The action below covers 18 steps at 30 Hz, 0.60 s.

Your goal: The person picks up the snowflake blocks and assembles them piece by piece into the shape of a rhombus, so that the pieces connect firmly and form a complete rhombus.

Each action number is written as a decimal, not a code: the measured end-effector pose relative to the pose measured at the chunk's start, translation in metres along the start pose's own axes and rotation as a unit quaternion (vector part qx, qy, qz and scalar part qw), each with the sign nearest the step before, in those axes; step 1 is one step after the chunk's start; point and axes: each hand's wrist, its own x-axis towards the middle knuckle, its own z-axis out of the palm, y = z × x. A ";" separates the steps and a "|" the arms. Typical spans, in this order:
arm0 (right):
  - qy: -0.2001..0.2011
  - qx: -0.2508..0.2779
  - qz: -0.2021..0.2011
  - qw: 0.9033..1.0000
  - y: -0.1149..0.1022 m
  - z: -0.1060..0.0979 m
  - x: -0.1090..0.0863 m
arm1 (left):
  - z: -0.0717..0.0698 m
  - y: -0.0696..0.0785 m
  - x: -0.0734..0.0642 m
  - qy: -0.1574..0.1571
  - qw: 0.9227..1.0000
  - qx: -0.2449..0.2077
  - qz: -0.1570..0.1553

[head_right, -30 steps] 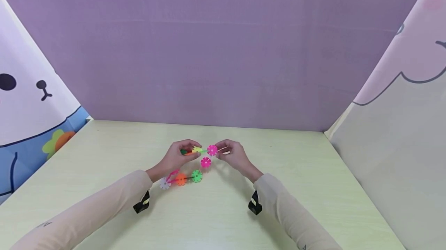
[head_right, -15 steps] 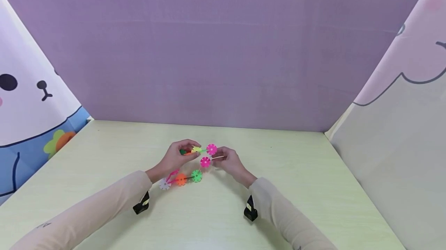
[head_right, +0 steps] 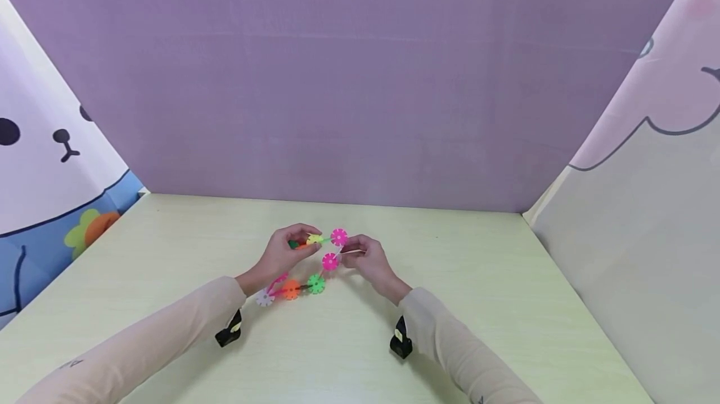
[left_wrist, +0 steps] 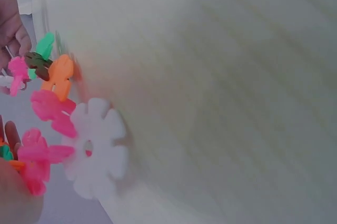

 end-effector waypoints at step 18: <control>0.007 0.039 -0.003 0.999 -0.006 0.007 -0.003 | 0.001 0.002 -0.002 0.027 1.000 0.002 0.011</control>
